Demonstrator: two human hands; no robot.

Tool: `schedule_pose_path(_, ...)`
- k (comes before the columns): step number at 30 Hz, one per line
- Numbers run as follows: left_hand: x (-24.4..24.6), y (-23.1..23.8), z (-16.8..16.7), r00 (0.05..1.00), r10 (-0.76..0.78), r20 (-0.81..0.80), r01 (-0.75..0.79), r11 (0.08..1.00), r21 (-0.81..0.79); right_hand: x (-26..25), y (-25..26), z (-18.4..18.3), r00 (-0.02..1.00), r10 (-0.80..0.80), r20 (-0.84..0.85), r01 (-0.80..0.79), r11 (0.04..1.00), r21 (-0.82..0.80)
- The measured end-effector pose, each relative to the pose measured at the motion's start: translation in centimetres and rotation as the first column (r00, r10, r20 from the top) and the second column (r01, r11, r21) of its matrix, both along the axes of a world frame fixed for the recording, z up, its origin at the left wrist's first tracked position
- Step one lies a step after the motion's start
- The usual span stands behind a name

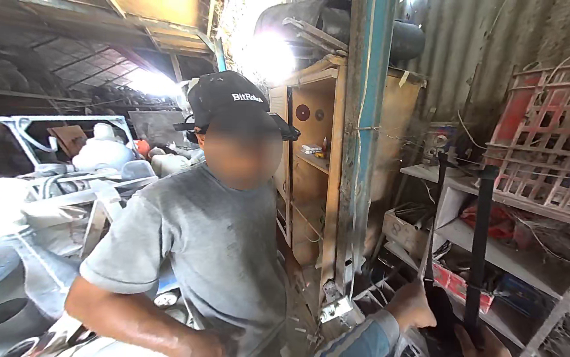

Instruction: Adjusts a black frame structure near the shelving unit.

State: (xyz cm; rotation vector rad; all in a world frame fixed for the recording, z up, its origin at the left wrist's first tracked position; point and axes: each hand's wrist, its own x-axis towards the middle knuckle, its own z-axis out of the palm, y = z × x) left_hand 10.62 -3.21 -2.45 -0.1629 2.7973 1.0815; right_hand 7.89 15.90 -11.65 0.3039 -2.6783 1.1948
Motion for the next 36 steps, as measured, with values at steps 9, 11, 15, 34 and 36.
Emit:
schedule_pose_path(9, -0.6, 0.3, -3.0, 0.990, 0.010, 0.143, 0.030, 0.960, -0.277, 0.9, -1.1, 0.6, 1.000, 0.021, 0.023, -0.021, 1.000, -0.002)
schedule_pose_path(11, -0.2, 0.9, -3.7, 0.992, 0.055, 0.114, -0.013, 0.940, -0.341, 1.1, -1.2, 0.7, 0.999, 0.025, 0.023, -0.025, 1.000, 0.000)
schedule_pose_path(15, 0.3, 1.3, -4.4, 0.999, 0.002, 0.037, 0.015, 0.895, -0.445, 1.2, -1.2, 0.8, 0.999, 0.025, 0.027, -0.025, 1.000, 0.013)
schedule_pose_path(34, 0.9, 0.7, -1.1, 0.999, 0.025, 0.044, 0.003, 0.842, -0.539, 2.2, -1.5, 1.4, 0.999, 0.017, 0.047, -0.016, 1.000, -0.011)
schedule_pose_path(36, 1.8, 0.8, -0.4, 0.998, 0.032, 0.061, 0.004, 0.851, -0.526, 2.3, -1.7, 1.5, 0.999, 0.003, 0.045, -0.003, 1.000, -0.018)
